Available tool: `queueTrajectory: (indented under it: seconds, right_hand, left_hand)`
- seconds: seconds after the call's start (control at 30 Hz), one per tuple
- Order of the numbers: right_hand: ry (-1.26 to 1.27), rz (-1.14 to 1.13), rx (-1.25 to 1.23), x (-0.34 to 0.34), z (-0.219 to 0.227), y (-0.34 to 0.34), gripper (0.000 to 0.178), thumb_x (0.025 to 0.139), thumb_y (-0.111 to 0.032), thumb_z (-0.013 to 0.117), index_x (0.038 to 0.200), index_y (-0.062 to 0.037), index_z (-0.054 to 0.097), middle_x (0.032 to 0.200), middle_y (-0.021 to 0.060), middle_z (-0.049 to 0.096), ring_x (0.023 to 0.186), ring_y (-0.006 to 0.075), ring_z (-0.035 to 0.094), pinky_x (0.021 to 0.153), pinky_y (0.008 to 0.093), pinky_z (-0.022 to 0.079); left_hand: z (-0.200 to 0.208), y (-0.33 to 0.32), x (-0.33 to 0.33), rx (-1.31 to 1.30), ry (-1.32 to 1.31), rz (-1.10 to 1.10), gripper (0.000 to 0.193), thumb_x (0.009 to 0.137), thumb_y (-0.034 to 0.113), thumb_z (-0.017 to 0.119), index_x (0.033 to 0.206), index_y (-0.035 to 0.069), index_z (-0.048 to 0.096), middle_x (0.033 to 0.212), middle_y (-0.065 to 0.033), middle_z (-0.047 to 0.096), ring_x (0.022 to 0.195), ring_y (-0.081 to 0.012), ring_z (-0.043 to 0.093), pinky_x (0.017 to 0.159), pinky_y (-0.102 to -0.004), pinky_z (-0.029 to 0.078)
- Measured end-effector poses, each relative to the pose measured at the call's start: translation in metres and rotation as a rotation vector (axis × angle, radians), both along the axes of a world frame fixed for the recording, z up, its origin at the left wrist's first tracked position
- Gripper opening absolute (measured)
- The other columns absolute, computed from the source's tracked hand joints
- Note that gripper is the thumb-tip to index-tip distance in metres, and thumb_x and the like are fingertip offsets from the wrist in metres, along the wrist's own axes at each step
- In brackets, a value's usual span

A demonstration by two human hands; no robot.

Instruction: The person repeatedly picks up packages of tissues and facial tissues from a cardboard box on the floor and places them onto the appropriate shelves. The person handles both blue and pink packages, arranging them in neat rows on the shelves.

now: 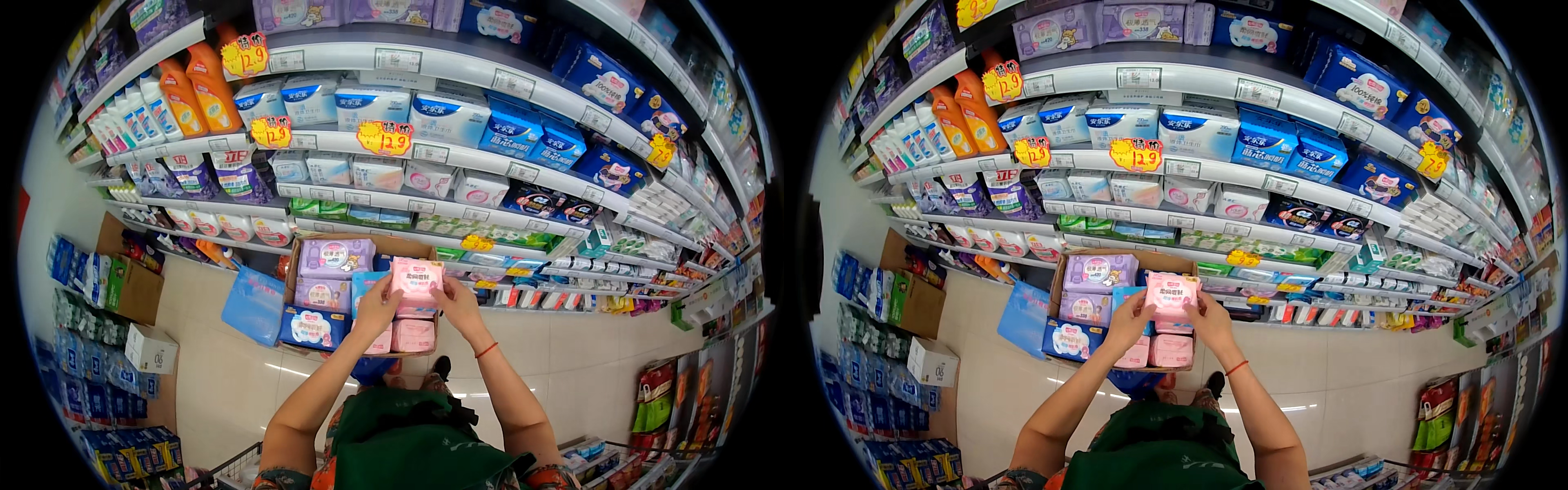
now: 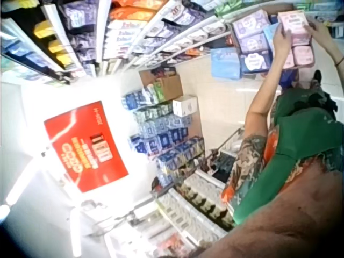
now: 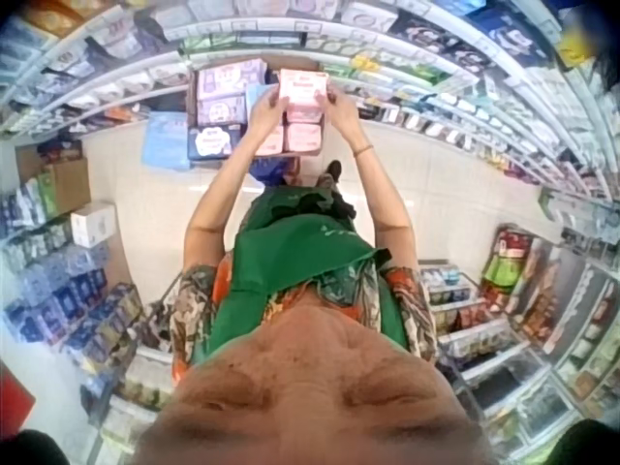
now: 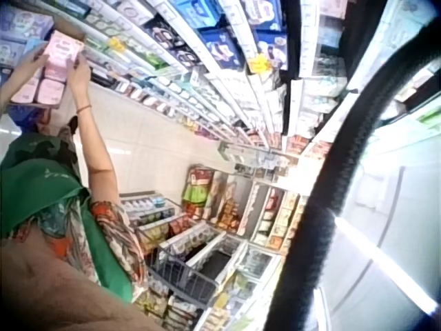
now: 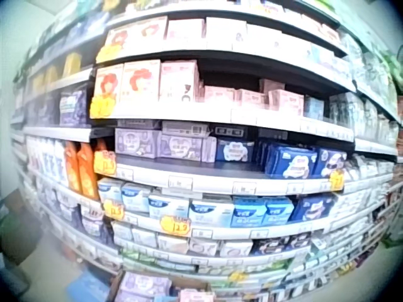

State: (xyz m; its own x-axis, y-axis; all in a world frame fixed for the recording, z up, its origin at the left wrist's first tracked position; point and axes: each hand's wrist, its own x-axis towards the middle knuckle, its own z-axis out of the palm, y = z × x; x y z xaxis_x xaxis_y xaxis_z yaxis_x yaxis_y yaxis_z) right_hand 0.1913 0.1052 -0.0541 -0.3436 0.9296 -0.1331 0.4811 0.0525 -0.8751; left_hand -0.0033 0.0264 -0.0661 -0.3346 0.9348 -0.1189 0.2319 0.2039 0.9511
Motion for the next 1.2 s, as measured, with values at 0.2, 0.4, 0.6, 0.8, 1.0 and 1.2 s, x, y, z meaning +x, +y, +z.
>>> queueTrajectory:
  seconds: [0.2,0.4,0.6,0.8,1.0,1.2]
  right_hand:
    - [0.072,-0.019,0.163,0.003,0.034,-0.005,0.049,0.088,-0.030,0.068,0.127,-0.0008,0.059,0.102,0.0184,0.072,0.090,0.0290,0.070,0.077,0.0382,0.054]
    - [0.221,-0.014,0.248,0.000,0.116,-0.010,0.044,0.092,-0.019,0.068,0.129,0.0004,0.057,0.110,0.0155,0.070,0.096,0.0222,0.069,0.076,0.0321,0.055]
    - [0.297,0.040,0.382,0.000,0.183,0.002,0.042,0.094,-0.011,0.067,0.130,0.0031,0.054,0.112,0.0110,0.068,0.100,0.0154,0.065,0.077,0.0272,0.054]
    - [0.375,0.050,0.558,0.002,0.249,0.018,0.042,0.093,-0.013,0.068,0.130,0.0008,0.056,0.114,0.0148,0.068,0.101,0.0201,0.067,0.074,0.0292,0.055]
    - [0.428,0.087,0.724,0.005,0.305,0.036,0.043,0.092,-0.014,0.068,0.130,0.0011,0.056,0.115,0.0170,0.069,0.100,0.0236,0.069,0.075,0.0319,0.056]
    - [0.448,0.103,0.835,0.009,0.352,0.054,0.044,0.092,-0.016,0.068,0.130,0.0011,0.056,0.116,0.0166,0.068,0.102,0.0245,0.069,0.079,0.0332,0.054]
  left_hand:
    - [0.049,-0.007,0.005,0.131,-0.008,-0.009,0.051,0.093,0.023,0.066,0.138,0.002,0.052,0.112,-0.0190,0.070,0.102,-0.0256,0.068,0.083,-0.0336,0.053]
    - [0.126,-0.005,0.005,0.233,0.038,-0.044,0.050,0.094,0.012,0.066,0.140,0.003,0.051,0.122,-0.0098,0.066,0.111,-0.0157,0.062,0.089,-0.0307,0.050]
    - [0.191,0.008,0.005,0.397,0.062,-0.050,0.050,0.094,0.009,0.066,0.141,0.003,0.050,0.123,-0.0090,0.065,0.112,-0.0146,0.061,0.086,-0.0287,0.050]
    - [0.246,0.028,0.003,0.619,0.221,-0.040,0.053,0.093,0.009,0.067,0.141,0.001,0.049,0.124,-0.0101,0.064,0.113,-0.0148,0.060,0.085,-0.0282,0.050]
    - [0.306,0.045,0.006,0.725,0.251,-0.048,0.050,0.093,0.009,0.066,0.140,0.002,0.050,0.125,-0.0093,0.063,0.114,-0.0154,0.060,0.086,-0.0292,0.050]
    - [0.357,0.059,0.012,0.816,0.339,-0.023,0.049,0.095,0.012,0.066,0.139,0.002,0.050,0.127,-0.0095,0.063,0.114,-0.0162,0.060,0.088,-0.0305,0.049]
